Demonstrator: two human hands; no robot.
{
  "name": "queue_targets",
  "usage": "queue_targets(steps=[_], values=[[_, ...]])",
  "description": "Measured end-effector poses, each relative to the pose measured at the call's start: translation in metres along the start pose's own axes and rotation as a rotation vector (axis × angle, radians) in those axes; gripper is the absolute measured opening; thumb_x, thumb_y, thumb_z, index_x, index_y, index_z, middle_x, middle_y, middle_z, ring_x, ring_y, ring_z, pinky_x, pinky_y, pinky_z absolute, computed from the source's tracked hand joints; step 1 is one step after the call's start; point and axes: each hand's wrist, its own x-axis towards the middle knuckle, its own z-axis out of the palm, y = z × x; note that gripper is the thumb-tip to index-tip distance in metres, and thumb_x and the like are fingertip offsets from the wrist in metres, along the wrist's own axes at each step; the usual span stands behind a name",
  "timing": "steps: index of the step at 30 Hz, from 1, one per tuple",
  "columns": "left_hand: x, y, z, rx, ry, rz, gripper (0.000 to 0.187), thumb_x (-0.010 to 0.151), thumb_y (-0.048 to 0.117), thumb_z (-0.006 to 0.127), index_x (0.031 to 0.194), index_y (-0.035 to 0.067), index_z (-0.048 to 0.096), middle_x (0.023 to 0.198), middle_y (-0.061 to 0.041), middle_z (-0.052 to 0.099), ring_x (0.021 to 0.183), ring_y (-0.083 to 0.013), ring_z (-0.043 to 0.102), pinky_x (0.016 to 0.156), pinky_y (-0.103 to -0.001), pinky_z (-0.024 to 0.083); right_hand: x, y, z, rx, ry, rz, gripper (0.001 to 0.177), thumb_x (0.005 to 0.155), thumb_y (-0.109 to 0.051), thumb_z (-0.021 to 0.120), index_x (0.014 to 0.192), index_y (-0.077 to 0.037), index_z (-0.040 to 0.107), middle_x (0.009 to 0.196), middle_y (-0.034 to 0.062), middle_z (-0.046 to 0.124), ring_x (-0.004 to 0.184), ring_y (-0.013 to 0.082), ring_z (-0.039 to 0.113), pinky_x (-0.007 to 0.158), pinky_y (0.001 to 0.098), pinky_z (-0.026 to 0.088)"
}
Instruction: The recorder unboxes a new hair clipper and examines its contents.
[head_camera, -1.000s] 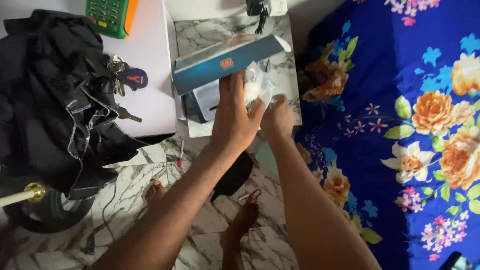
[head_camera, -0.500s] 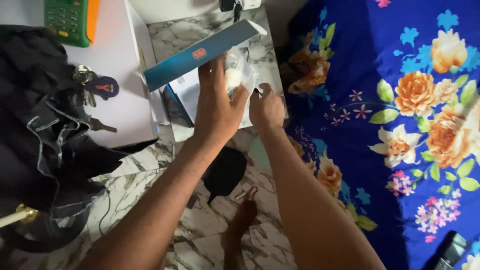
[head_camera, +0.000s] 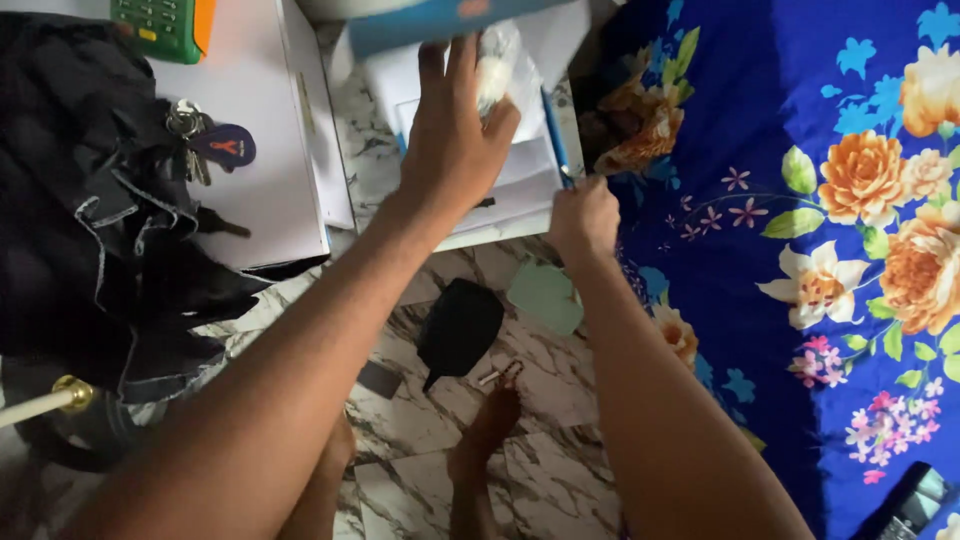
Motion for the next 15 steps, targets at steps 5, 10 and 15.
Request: queue_targets(steps=[5, 10, 15], values=[[0.015, -0.006, 0.001, 0.048, 0.054, 0.061, 0.076, 0.101, 0.012, 0.071, 0.159, 0.006, 0.023, 0.153, -0.033, 0.030, 0.139, -0.0490, 0.050, 0.099, -0.045, 0.058, -0.007, 0.016, -0.012, -0.043, -0.062, 0.097, 0.028, 0.093, -0.024, 0.062, 0.113, -0.003, 0.061, 0.102, 0.0209, 0.071, 0.091, 0.0392, 0.073, 0.078, 0.0514, 0.060], [0.012, -0.012, -0.003, 0.022, 0.047, 0.073, 0.073, 0.100, 0.011, 0.070, 0.159, 0.006, 0.027, 0.154, -0.028, 0.039, 0.143, -0.0461, 0.049, 0.113, -0.051, 0.053, -0.012, 0.026, -0.010, 0.049, 0.122, -0.096, 0.030, 0.094, -0.028, 0.067, 0.108, -0.002, 0.065, 0.097, 0.0201, 0.073, 0.094, 0.0406, 0.070, 0.083, 0.0508, 0.055], [0.008, -0.008, -0.005, -0.161, -0.075, -0.202, 0.072, 0.097, 0.022, 0.065, 0.155, 0.002, 0.028, 0.138, -0.029, 0.048, 0.128, -0.0413, 0.056, 0.101, -0.048, 0.053, -0.026, 0.007, -0.020, 0.550, -0.234, -0.234, 0.047, 0.100, -0.053, 0.056, 0.119, -0.013, 0.072, 0.097, 0.0094, 0.079, 0.077, 0.0153, 0.067, 0.068, 0.0342, 0.055]])
